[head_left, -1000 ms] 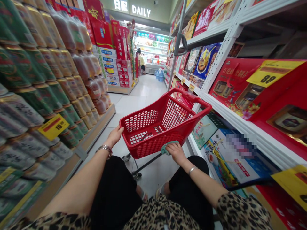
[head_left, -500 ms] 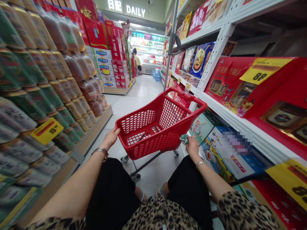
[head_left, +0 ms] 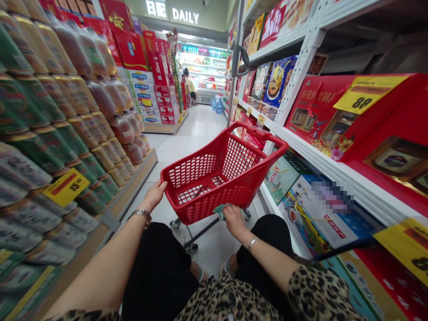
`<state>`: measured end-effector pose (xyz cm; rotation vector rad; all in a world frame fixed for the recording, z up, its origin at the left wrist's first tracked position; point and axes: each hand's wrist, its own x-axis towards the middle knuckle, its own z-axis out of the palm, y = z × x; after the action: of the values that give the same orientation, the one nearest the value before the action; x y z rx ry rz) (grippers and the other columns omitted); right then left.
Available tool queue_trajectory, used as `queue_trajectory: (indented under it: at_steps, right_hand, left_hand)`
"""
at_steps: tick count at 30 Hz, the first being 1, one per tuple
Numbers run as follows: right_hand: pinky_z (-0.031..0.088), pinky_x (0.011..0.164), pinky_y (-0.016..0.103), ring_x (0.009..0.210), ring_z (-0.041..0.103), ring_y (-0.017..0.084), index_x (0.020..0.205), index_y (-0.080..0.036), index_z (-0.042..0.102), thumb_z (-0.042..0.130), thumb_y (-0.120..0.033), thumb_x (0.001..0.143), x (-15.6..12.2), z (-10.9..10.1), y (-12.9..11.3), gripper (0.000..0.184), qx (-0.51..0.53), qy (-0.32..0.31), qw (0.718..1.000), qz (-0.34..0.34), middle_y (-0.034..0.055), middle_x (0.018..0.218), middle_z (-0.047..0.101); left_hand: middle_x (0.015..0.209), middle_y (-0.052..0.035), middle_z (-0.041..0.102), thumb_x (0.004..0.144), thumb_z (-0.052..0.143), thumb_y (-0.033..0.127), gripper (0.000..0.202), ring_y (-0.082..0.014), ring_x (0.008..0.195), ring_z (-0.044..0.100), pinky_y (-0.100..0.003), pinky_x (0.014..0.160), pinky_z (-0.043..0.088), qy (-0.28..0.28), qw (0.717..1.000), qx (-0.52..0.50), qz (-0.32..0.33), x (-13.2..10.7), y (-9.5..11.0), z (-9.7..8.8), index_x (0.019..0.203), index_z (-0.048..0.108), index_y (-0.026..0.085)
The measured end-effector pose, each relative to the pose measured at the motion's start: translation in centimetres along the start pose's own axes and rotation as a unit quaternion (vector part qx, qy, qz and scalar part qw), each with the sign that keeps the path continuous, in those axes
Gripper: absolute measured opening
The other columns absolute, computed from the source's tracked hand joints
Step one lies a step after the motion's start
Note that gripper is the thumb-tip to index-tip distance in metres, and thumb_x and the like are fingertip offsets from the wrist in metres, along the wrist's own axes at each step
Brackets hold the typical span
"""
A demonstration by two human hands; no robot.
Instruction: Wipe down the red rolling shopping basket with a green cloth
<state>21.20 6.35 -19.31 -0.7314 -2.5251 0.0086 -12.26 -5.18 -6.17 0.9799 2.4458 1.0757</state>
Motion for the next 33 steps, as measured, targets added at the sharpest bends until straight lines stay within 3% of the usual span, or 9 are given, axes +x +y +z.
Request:
queue_trajectory:
  at_steps: [4,8,13,17,23,28,33]
  right_hand:
    - [0.042,0.083,0.034,0.092,0.056,0.021,0.101,-0.020,0.071,0.056,-0.003,0.090,0.4,0.1,-3.9,0.025,0.051,0.025,0.989,-0.138,0.0070,0.102,0.071]
    - [0.043,0.084,0.034,0.093,0.058,0.019,0.105,-0.019,0.068,0.056,-0.012,0.100,1.5,-0.7,-7.6,0.015,0.079,0.061,0.947,-0.306,0.0063,0.102,0.072]
    - [0.045,0.087,0.034,0.094,0.060,0.017,0.107,-0.023,0.068,0.055,-0.017,0.103,2.8,-1.0,-8.9,0.015,0.060,0.061,0.938,-0.336,0.0049,0.105,0.072]
    - [0.047,0.090,0.035,0.095,0.060,0.017,0.110,-0.025,0.069,0.054,-0.016,0.103,2.8,-1.3,-6.0,0.019,0.061,0.063,0.949,-0.304,0.0043,0.104,0.073]
    - [0.047,0.090,0.036,0.096,0.062,0.019,0.107,-0.020,0.070,0.053,-0.009,0.100,2.0,-3.1,1.6,0.021,0.033,0.087,0.965,-0.243,0.0082,0.105,0.073]
    - [0.047,0.089,0.037,0.101,0.062,0.022,0.110,-0.018,0.073,0.049,-0.002,0.094,1.2,-5.4,7.9,0.033,-0.032,0.081,0.992,-0.087,0.0107,0.108,0.074]
    - [0.048,0.092,0.039,0.104,0.062,0.025,0.112,-0.016,0.075,0.047,-0.003,0.088,1.0,-9.2,11.8,0.039,-0.075,0.133,0.986,0.065,0.0144,0.112,0.073]
  left_hand:
    - [0.126,-0.0107,0.075,0.090,0.041,0.043,0.059,-0.0303,0.118,0.068,-0.041,0.110,0.049,-0.002,1.000,-0.003,0.000,0.1,-0.2,-0.1,0.136,0.066,0.016]
    - [0.128,-0.0101,0.075,0.090,0.042,0.043,0.059,-0.0296,0.120,0.067,-0.041,0.110,0.048,-0.004,1.000,-0.010,0.004,0.1,-0.3,-0.1,0.137,0.065,0.016]
    - [0.125,-0.0103,0.076,0.089,0.044,0.044,0.058,-0.0304,0.119,0.068,-0.041,0.108,0.050,0.003,1.000,-0.008,-0.002,0.2,-0.6,-0.1,0.135,0.067,0.017]
    - [0.122,-0.0089,0.077,0.088,0.046,0.046,0.056,-0.0307,0.118,0.069,-0.041,0.107,0.051,0.005,1.000,-0.006,0.001,0.4,-0.9,-0.3,0.132,0.069,0.019]
    - [0.119,-0.0100,0.078,0.087,0.046,0.049,0.056,-0.0326,0.118,0.068,-0.044,0.108,0.050,0.007,1.000,0.001,-0.002,0.9,-1.3,-0.4,0.128,0.071,0.019]
    - [0.123,-0.0100,0.076,0.088,0.046,0.051,0.059,-0.0334,0.121,0.067,-0.044,0.111,0.048,-0.001,1.000,0.009,-0.004,0.9,-1.2,-0.5,0.132,0.069,0.019]
    - [0.122,-0.0112,0.076,0.088,0.045,0.048,0.057,-0.0344,0.119,0.068,-0.046,0.109,0.050,0.006,1.000,0.011,-0.004,0.5,-0.7,-0.7,0.130,0.070,0.018]
